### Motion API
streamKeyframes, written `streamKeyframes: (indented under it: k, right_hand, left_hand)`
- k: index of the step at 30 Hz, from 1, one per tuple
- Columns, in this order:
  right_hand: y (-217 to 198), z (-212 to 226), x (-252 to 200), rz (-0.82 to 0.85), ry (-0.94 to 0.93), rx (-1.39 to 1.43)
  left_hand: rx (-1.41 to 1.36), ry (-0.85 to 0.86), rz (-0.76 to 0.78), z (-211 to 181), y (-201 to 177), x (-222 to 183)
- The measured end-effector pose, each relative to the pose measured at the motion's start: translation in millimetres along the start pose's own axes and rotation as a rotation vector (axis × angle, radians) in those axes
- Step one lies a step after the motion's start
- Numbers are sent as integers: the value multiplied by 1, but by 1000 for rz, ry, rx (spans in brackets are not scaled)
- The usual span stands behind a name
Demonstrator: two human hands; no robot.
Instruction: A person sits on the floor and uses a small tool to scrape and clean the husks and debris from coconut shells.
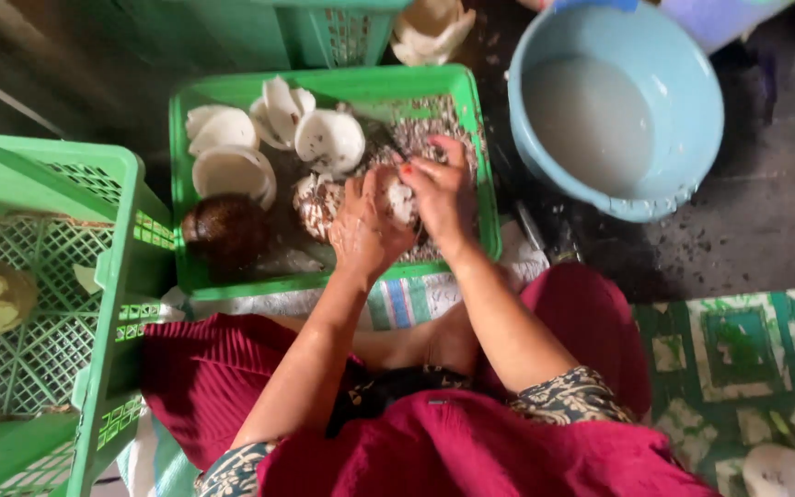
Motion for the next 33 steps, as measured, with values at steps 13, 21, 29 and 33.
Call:
streamKeyframes:
  k: [13, 21, 29, 33]
  right_hand:
    - [14, 30, -10, 108, -176, -398]
    - [4, 2, 16, -79, 306, 247]
    - [7, 27, -34, -36, -192, 6]
    - [5, -16, 0, -206, -146, 11]
  left_hand:
    - [54, 61, -23, 1, 1, 3]
    - [261, 216, -312, -18, -4, -16]
    - [33, 1, -6, 2, 8, 12]
    - [37, 56, 61, 1, -18, 6]
Point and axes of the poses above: each hand's wrist, its own x-axis towards the middle knuckle, its own y-axis out of the palm, z = x × y, the point moved 3 cm from there along x, towards the middle knuckle, and after that the axes turned 15 degrees about x, right-handed, at the moved point
